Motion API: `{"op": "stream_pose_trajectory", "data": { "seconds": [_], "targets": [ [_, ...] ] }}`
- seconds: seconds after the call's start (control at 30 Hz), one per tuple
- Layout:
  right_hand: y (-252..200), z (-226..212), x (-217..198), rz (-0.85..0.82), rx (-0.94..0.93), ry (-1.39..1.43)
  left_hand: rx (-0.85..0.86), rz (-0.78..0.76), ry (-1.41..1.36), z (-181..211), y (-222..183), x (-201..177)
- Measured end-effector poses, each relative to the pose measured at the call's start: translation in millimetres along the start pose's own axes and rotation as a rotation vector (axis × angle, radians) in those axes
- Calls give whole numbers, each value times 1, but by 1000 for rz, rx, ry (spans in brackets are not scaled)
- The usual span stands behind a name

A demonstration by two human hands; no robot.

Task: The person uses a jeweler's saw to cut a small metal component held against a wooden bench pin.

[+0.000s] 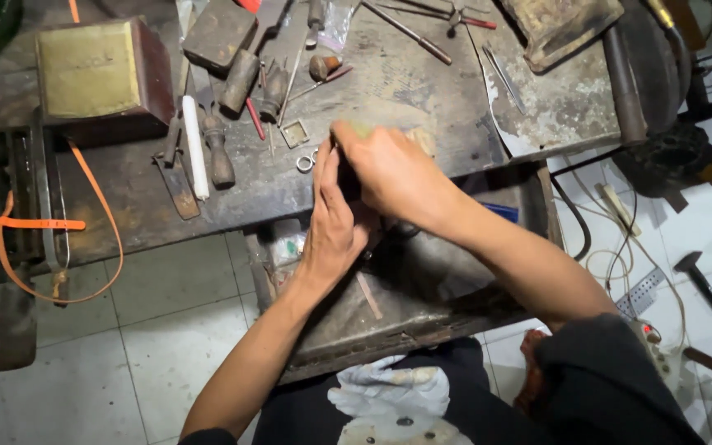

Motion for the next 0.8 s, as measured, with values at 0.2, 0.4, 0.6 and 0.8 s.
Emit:
{"op": "stream_pose_trajectory", "data": {
  "seconds": [0.2, 0.4, 0.6, 0.8],
  "targets": [
    [16, 5, -24, 36, 112, 161, 12, 114, -160, 3, -1, -2],
    [-33, -13, -34, -12, 8, 147, 35, 117, -164, 10, 2, -6],
    [-53, -7, -36, -110, 74, 176, 51, 139, -139, 13, 2, -6],
    [6, 22, 13, 173, -96, 25, 81, 157, -148, 14, 0, -1]
  ]
}}
Point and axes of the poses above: each hand's wrist, its own y-axis towards the middle knuckle, its own x-axis out of the palm, z = x × y, the point moved 5 cm from there along y, towards the middle knuckle, and after that the axes turned 5 degrees about x, right-handed, at the moved point
